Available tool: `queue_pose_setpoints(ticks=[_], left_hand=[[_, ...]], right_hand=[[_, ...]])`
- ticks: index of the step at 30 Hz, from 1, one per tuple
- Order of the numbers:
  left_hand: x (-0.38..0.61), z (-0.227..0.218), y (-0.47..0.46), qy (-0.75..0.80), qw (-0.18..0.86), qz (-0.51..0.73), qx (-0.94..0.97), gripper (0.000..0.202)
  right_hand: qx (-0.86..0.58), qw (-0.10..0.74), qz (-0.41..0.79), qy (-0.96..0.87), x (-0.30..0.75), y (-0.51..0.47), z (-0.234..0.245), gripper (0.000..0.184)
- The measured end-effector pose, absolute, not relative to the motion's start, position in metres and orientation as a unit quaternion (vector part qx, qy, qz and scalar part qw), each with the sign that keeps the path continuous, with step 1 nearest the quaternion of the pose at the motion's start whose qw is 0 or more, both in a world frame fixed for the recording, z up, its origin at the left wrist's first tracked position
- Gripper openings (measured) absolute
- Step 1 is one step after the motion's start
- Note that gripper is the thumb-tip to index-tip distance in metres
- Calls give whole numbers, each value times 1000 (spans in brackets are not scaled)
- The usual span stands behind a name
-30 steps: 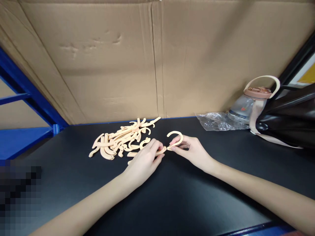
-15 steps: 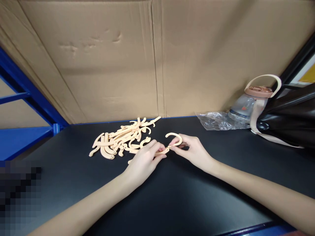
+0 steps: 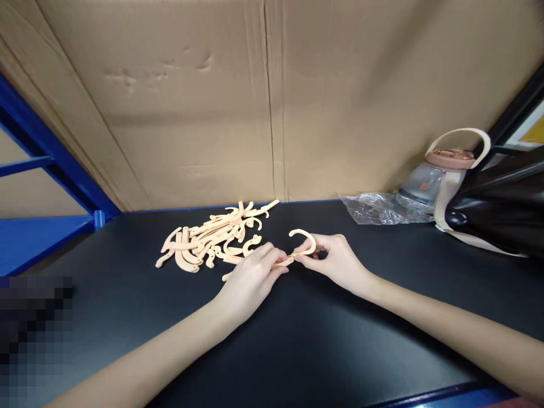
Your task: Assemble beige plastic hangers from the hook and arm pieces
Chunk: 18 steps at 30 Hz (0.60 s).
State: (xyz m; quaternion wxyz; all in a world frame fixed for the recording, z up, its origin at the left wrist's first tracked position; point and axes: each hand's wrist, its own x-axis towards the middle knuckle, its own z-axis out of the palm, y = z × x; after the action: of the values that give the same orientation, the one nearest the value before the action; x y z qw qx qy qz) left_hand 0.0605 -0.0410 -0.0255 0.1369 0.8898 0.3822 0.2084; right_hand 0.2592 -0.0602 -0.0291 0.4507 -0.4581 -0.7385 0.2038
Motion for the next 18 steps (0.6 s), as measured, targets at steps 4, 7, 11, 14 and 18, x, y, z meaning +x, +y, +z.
queue_pose_setpoints(ticks=[4,7,11,14,18], left_hand=[[61,-25,-42,378,131,208,893,12],[61,-25,-41,372,132,213,894,13],[61,-25,-40,374,139,223,889,11],[61,-25,-39,374,142,232,886,8],[62,-23,-38,366,141,245,887,5]], right_hand=[[-449,450,197,-747,258,-61,-29,3],[-447,446,196,-750,257,-62,-29,4],[-442,438,217,-752,257,-62,-26,5],[-432,428,240,-757,259,-61,-25,4],[-426,423,296,-743,261,-60,-23,10]])
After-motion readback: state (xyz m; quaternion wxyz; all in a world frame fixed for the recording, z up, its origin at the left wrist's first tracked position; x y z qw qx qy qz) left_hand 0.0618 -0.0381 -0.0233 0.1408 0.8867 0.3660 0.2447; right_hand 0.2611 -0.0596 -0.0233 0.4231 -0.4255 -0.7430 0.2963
